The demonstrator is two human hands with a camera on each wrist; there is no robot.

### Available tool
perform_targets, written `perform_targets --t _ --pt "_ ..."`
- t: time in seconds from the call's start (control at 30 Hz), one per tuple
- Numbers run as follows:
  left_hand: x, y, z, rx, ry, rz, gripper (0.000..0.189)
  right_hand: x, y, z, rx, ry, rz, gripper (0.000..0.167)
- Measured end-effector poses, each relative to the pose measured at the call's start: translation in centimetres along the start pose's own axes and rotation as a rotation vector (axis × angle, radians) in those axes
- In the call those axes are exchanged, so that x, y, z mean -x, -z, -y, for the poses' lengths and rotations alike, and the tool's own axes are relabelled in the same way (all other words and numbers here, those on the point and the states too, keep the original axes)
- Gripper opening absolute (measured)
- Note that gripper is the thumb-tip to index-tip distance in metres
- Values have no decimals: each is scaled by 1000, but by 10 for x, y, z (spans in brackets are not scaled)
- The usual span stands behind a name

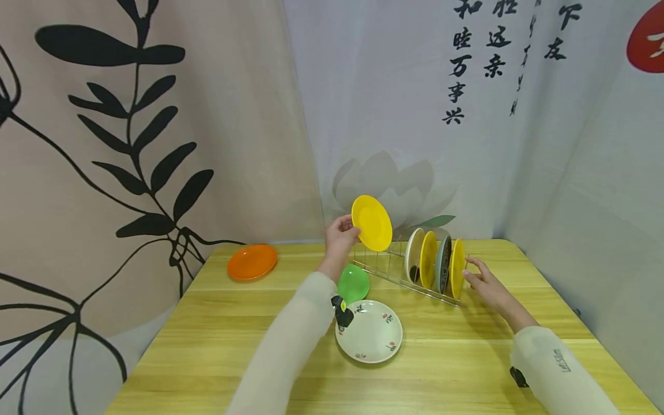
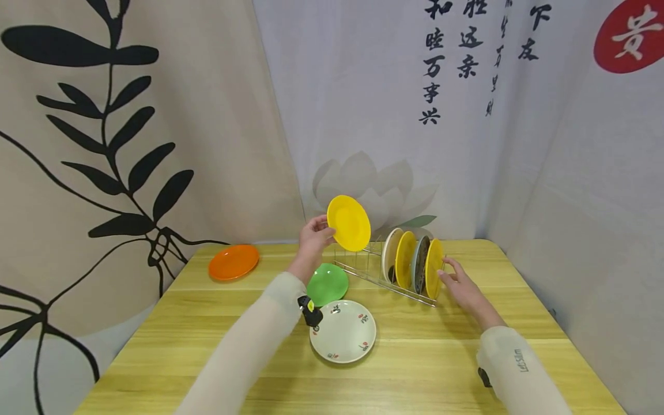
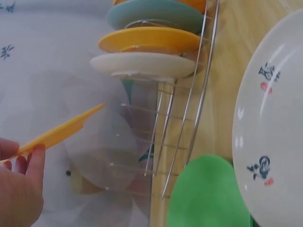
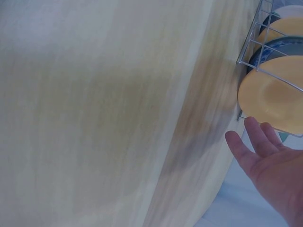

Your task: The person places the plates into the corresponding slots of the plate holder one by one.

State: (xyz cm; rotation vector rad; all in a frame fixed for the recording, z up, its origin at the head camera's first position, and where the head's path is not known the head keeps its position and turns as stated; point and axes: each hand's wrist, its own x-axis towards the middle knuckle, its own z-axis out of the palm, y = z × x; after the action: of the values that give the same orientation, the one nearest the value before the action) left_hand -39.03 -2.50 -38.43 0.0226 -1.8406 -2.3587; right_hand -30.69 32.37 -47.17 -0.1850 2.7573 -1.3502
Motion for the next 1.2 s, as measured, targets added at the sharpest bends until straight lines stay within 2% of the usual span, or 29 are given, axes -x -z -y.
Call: perform_targets --t 0.27,0.47,0.7,0.8,1.0,1.2 --pt "4 -21 9 -56 -34 20 36 2 0 3 -8 -10 4 68" --pt "4 -31 18 -106 -57 8 34 2 -1 4 -15 -28 7 68" --pt "7 -45 29 -207 -91 -5 32 1 -1 2 -8 -19 -2 66" --pt "9 -49 36 -224 -90 15 30 1 -1 2 -8 -20 -2 66" --pt "14 -45 44 -263 -88 31 28 -2 -2 0 -5 -15 -4 66" --pt "8 -32 47 -259 -63 9 29 -2 -1 -1 -1 -19 0 66"
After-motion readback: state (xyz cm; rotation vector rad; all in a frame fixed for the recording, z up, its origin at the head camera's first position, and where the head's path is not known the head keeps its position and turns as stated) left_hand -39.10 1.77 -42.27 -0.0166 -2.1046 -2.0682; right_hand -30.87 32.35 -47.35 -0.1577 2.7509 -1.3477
